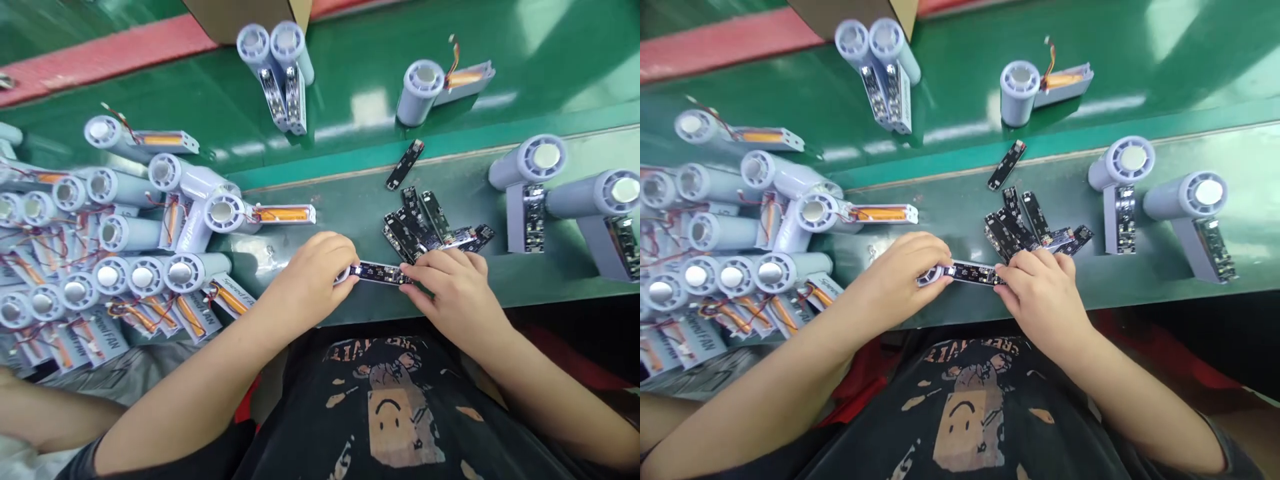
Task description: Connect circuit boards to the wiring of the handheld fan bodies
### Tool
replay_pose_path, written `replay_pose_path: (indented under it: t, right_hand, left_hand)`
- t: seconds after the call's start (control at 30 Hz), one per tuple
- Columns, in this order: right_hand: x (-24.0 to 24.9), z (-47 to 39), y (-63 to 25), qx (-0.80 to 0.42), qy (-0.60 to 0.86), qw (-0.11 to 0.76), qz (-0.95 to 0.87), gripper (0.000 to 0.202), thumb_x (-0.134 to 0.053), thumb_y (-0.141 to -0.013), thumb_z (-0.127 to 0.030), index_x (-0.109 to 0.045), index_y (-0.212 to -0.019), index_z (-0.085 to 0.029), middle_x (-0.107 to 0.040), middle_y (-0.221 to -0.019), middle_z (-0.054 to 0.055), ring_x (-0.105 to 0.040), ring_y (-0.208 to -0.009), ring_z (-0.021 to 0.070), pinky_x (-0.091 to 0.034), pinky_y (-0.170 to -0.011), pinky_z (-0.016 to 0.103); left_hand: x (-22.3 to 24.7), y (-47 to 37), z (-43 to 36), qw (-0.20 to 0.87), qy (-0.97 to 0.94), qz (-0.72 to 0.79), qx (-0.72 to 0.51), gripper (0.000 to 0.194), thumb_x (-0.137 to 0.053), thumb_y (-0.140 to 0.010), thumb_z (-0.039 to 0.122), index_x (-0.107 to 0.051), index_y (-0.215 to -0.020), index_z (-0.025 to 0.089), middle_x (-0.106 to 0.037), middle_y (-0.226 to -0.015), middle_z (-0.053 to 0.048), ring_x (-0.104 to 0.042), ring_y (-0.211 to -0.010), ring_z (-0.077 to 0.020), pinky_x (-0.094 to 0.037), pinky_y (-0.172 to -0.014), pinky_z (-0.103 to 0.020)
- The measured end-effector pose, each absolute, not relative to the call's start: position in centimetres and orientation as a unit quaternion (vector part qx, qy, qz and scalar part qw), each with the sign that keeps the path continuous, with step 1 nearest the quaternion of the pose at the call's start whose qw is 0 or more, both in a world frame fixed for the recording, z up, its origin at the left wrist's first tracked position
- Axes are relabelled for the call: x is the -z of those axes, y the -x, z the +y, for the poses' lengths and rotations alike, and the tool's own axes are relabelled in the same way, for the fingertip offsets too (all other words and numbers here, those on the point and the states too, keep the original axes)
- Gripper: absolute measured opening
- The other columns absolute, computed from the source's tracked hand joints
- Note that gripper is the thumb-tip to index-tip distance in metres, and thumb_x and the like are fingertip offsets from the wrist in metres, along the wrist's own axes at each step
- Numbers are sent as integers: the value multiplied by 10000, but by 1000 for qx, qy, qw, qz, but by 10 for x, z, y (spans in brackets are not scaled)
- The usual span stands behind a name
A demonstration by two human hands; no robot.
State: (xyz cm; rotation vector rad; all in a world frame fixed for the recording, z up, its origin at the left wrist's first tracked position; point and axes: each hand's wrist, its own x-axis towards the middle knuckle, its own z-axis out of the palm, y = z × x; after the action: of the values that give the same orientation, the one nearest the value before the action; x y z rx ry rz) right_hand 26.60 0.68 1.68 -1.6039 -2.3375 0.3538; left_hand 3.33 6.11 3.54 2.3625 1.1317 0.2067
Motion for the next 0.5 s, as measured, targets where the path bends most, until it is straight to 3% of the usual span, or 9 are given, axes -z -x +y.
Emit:
replay_pose_path:
  t: [0.07,0.13,0.23,0.4,0.5]
  right_hand:
    - [-19,11,-258,-111,549,118,-820,185,-702,-858,-300,-694,-1033,-242,-704,-1007,26,-587,-919,216,-309,-808,369]
    - [-20,16,-250,-92,534,88,-836,298,-727,-834,-339,-667,-1100,-217,-695,-1006,36,-583,-901,223,-312,-789,365]
    - [-23,24,-245,-58,499,74,-862,244,-704,-853,-343,-663,-1040,-192,-680,-913,31,-570,-818,214,-305,-730,356]
    - [-32,19,-272,-17,536,174,-826,207,-566,-941,-364,-619,-1047,-194,-665,-963,60,-566,-852,214,-334,-788,352]
    - [-29,11,-297,29,607,196,-770,247,-496,-973,-382,-592,-1089,-187,-648,-993,89,-565,-891,231,-354,-804,361]
  left_hand:
    - [-35,-33,57,244,-873,415,-79,66,-566,-881,194,-617,-921,185,-698,-991,-71,-629,-978,-243,-492,-959,-496]
    - [-38,-30,53,228,-873,421,-89,234,-581,-887,242,-597,-1117,201,-687,-1149,-89,-608,-1140,-272,-425,-1067,-563]
    - [-51,-24,60,190,-872,434,-122,468,-602,-886,349,-491,-1324,227,-621,-1326,-107,-527,-1294,-306,-357,-1129,-603]
    - [-78,-45,136,137,-846,470,-209,278,-527,-918,329,-601,-1177,259,-669,-1211,-70,-608,-1141,-253,-471,-1031,-468]
    - [-77,-97,206,154,-851,451,-219,304,-505,-916,286,-580,-1205,232,-642,-1225,-82,-618,-1080,-217,-486,-988,-409]
